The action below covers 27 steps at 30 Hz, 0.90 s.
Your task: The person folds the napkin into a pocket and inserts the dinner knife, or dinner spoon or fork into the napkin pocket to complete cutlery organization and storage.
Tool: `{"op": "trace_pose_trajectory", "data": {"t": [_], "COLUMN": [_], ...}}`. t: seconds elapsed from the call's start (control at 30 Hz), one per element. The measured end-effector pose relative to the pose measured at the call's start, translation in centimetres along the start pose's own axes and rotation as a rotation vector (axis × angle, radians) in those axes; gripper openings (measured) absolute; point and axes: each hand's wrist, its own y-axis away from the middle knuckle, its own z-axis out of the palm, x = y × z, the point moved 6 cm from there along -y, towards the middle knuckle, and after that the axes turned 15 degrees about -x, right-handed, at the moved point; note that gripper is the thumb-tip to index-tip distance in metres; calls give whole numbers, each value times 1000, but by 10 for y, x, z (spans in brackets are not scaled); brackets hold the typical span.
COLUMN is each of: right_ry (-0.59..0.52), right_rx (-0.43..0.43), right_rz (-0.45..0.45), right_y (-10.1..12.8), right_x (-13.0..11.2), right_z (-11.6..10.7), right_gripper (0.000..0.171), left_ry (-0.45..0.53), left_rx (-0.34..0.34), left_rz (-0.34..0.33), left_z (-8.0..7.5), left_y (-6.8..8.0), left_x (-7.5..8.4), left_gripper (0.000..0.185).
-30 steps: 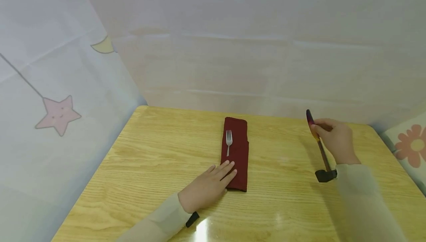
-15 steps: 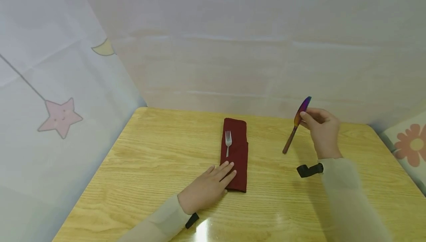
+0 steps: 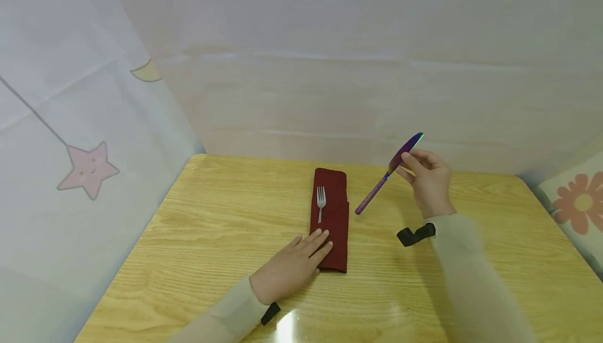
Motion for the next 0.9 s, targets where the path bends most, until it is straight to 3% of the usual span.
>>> {"op": "trace_pose_trajectory", "data": {"t": [0.33, 0.9], "right_ry": [-32, 1], "right_rx": [47, 71], "right_rz": [43, 146], "right_y": [-10, -32], "right_x": [32, 77], "right_z": [15, 21], "right_gripper": [5, 12], "left_ry": [-2, 3], "left_rx": [5, 11], "left_rz": [2, 0], "left_z": [0, 1], "left_y": [0, -1], "left_x": [1, -1], "left_gripper": [54, 53]}}
